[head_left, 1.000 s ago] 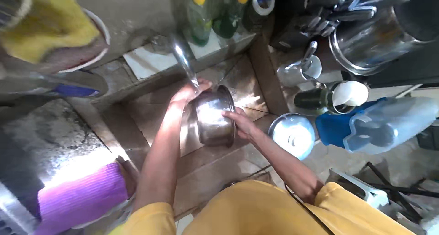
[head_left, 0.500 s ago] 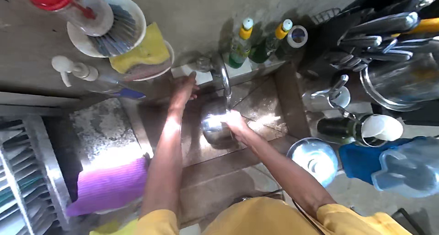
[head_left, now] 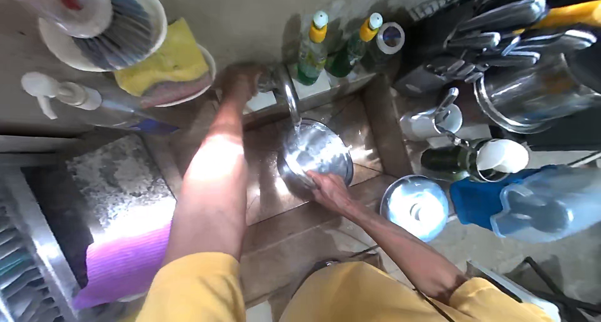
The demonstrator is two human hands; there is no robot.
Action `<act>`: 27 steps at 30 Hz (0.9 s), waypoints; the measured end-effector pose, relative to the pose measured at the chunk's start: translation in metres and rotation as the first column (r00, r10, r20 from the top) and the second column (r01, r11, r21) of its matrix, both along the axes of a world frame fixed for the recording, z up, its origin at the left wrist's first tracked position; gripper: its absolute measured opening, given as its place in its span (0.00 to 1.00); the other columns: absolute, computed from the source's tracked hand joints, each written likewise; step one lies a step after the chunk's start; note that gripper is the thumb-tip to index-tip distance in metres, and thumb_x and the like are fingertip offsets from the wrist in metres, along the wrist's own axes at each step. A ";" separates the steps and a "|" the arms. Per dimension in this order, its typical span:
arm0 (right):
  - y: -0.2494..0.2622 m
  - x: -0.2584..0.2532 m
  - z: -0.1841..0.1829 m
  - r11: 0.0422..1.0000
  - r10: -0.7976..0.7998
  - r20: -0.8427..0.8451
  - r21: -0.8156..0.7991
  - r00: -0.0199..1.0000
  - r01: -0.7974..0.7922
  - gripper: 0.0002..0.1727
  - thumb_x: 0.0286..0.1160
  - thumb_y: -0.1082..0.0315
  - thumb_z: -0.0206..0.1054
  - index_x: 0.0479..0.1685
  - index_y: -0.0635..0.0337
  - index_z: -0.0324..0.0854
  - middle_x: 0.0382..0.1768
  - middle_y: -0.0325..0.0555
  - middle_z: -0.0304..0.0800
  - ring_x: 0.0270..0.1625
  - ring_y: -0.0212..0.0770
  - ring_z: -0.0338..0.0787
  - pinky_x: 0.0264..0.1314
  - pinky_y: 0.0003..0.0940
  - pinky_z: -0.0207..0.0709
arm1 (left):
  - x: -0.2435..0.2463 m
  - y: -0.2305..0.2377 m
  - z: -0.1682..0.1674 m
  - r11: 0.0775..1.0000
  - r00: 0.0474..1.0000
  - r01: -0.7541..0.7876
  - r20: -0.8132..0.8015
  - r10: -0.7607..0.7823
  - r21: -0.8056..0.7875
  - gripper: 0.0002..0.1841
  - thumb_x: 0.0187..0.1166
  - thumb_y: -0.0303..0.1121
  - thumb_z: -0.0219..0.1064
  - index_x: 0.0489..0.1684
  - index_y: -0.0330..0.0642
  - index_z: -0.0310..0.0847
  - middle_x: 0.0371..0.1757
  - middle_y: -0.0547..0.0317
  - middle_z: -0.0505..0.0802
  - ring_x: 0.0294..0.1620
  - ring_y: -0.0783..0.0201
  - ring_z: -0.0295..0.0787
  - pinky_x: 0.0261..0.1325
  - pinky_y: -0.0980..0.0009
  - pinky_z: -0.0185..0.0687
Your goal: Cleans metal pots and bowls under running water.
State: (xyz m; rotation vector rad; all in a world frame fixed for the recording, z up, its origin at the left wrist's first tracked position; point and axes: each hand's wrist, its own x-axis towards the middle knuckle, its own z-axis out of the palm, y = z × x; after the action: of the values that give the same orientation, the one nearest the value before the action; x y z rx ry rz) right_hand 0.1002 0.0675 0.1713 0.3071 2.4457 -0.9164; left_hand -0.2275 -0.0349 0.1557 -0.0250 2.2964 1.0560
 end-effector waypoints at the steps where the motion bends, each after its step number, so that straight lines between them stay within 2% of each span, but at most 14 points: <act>1: 0.007 0.005 -0.004 0.996 -0.076 -0.033 -0.053 0.997 0.074 0.19 0.81 0.60 0.66 0.67 0.53 0.85 0.37 0.55 0.93 0.45 0.58 0.93 0.54 0.62 0.82 | 0.000 -0.001 0.001 0.993 0.993 -0.081 0.090 0.073 0.087 0.19 0.77 0.58 0.67 0.49 0.54 0.86 0.29 0.68 0.84 0.20 0.74 0.75 0.24 0.76 0.74; 4: 0.038 0.021 -0.009 0.907 -0.362 -0.057 -0.253 0.930 0.338 0.23 0.80 0.57 0.71 0.68 0.59 0.84 0.43 0.53 0.94 0.44 0.48 0.93 0.55 0.54 0.85 | 0.002 -0.008 0.016 0.976 0.957 -0.156 0.267 0.112 0.152 0.14 0.80 0.54 0.65 0.45 0.56 0.83 0.24 0.69 0.84 0.12 0.76 0.69 0.13 0.81 0.64; 7: 0.073 0.042 -0.015 0.645 -0.670 0.047 -0.457 0.741 0.612 0.20 0.80 0.52 0.71 0.59 0.57 0.85 0.41 0.45 0.92 0.38 0.39 0.89 0.44 0.44 0.86 | 0.011 -0.018 0.017 0.978 0.969 -0.121 0.234 0.080 0.168 0.14 0.79 0.49 0.69 0.56 0.57 0.86 0.33 0.68 0.93 0.14 0.76 0.70 0.16 0.80 0.63; 9: 0.085 0.055 -0.018 0.431 -0.787 0.143 -0.568 0.600 0.701 0.20 0.81 0.47 0.68 0.57 0.53 0.86 0.40 0.42 0.92 0.38 0.37 0.90 0.43 0.41 0.87 | 0.019 -0.019 0.010 0.975 0.981 -0.120 0.176 0.086 0.189 0.15 0.80 0.47 0.69 0.59 0.56 0.84 0.35 0.70 0.92 0.13 0.78 0.66 0.16 0.81 0.59; 11: 0.088 0.066 -0.018 0.264 -0.829 0.234 -0.637 0.509 0.724 0.19 0.84 0.49 0.65 0.59 0.52 0.84 0.45 0.42 0.93 0.46 0.38 0.92 0.51 0.42 0.89 | 0.028 -0.019 0.004 0.979 0.996 -0.088 0.044 0.081 0.182 0.15 0.83 0.47 0.67 0.61 0.53 0.81 0.38 0.70 0.86 0.20 0.80 0.67 0.22 0.81 0.65; 12: 0.088 0.070 -0.018 0.225 -0.832 0.257 -0.653 0.492 0.723 0.19 0.85 0.49 0.64 0.60 0.53 0.83 0.47 0.42 0.93 0.48 0.38 0.93 0.53 0.42 0.89 | 0.035 -0.019 0.002 0.979 0.994 -0.081 -0.052 0.092 0.186 0.18 0.83 0.45 0.68 0.65 0.48 0.81 0.45 0.65 0.88 0.32 0.78 0.76 0.35 0.78 0.75; 13: 0.088 0.075 -0.018 0.206 -0.825 0.273 -0.670 0.494 0.713 0.19 0.86 0.49 0.63 0.61 0.53 0.83 0.48 0.43 0.93 0.50 0.39 0.93 0.54 0.43 0.89 | 0.041 -0.021 -0.004 0.974 0.987 -0.080 -0.123 0.108 0.212 0.23 0.81 0.45 0.70 0.70 0.42 0.80 0.59 0.55 0.91 0.52 0.68 0.88 0.58 0.68 0.85; 14: 0.088 0.079 -0.018 0.200 -0.809 0.286 -0.689 0.514 0.697 0.20 0.87 0.49 0.61 0.62 0.54 0.82 0.49 0.44 0.93 0.50 0.40 0.93 0.55 0.44 0.89 | 0.052 -0.025 -0.010 0.967 0.977 -0.097 -0.165 0.138 0.237 0.27 0.80 0.45 0.71 0.73 0.37 0.78 0.65 0.46 0.89 0.63 0.58 0.88 0.70 0.58 0.83; 16: 0.085 0.084 -0.017 0.211 -0.775 0.289 -0.721 0.563 0.660 0.19 0.88 0.50 0.60 0.60 0.54 0.82 0.47 0.44 0.94 0.49 0.39 0.93 0.54 0.44 0.89 | 0.092 -0.038 -0.016 0.947 0.965 -0.191 -0.127 0.229 0.259 0.28 0.83 0.50 0.66 0.73 0.38 0.78 0.62 0.46 0.91 0.56 0.56 0.91 0.60 0.55 0.87; 17: 0.083 0.086 -0.014 0.230 -0.754 0.279 -0.736 0.595 0.636 0.18 0.87 0.51 0.60 0.59 0.53 0.82 0.46 0.42 0.94 0.47 0.38 0.93 0.53 0.42 0.89 | 0.119 -0.047 -0.019 0.932 0.969 -0.228 -0.032 0.246 0.284 0.27 0.86 0.52 0.63 0.72 0.40 0.80 0.56 0.51 0.93 0.45 0.59 0.92 0.48 0.59 0.90; 18: 0.080 0.087 -0.012 0.254 -0.733 0.262 -0.751 0.628 0.610 0.17 0.87 0.50 0.60 0.57 0.52 0.83 0.44 0.41 0.94 0.45 0.36 0.93 0.51 0.41 0.90 | 0.145 -0.059 -0.025 0.920 0.975 -0.219 0.095 0.199 0.326 0.27 0.88 0.53 0.59 0.72 0.40 0.78 0.55 0.52 0.94 0.44 0.60 0.92 0.47 0.59 0.90; 22: 0.066 0.086 0.001 0.378 -0.634 0.178 -0.778 0.753 0.501 0.20 0.81 0.42 0.63 0.52 0.46 0.86 0.39 0.35 0.94 0.39 0.32 0.92 0.43 0.35 0.89 | 0.237 -0.106 -0.046 0.811 0.950 -0.218 0.308 0.048 0.543 0.28 0.92 0.53 0.49 0.80 0.45 0.74 0.72 0.56 0.88 0.71 0.64 0.84 0.74 0.59 0.80; 24: 0.054 0.076 0.002 0.387 -0.606 0.152 -0.801 0.780 0.457 0.20 0.80 0.41 0.63 0.52 0.46 0.85 0.38 0.32 0.94 0.39 0.30 0.92 0.44 0.34 0.90 | 0.267 -0.119 -0.028 0.756 0.942 -0.321 0.277 0.192 0.570 0.25 0.93 0.48 0.49 0.78 0.45 0.75 0.71 0.58 0.88 0.70 0.69 0.83 0.74 0.65 0.80; 27: 0.035 0.053 -0.011 0.478 -0.611 0.029 -0.783 0.791 0.398 0.18 0.85 0.53 0.61 0.55 0.59 0.84 0.41 0.40 0.91 0.45 0.33 0.90 0.54 0.38 0.87 | 0.278 -0.133 -0.009 0.765 0.908 -0.416 0.170 0.383 0.492 0.23 0.94 0.45 0.51 0.74 0.37 0.78 0.69 0.55 0.89 0.67 0.73 0.84 0.74 0.70 0.77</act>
State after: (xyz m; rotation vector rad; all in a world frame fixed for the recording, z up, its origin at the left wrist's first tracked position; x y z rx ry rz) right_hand 0.1535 0.1024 0.1606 0.6546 1.9020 -2.2890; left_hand 0.0508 -0.1684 0.1468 -0.3410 1.9148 1.8480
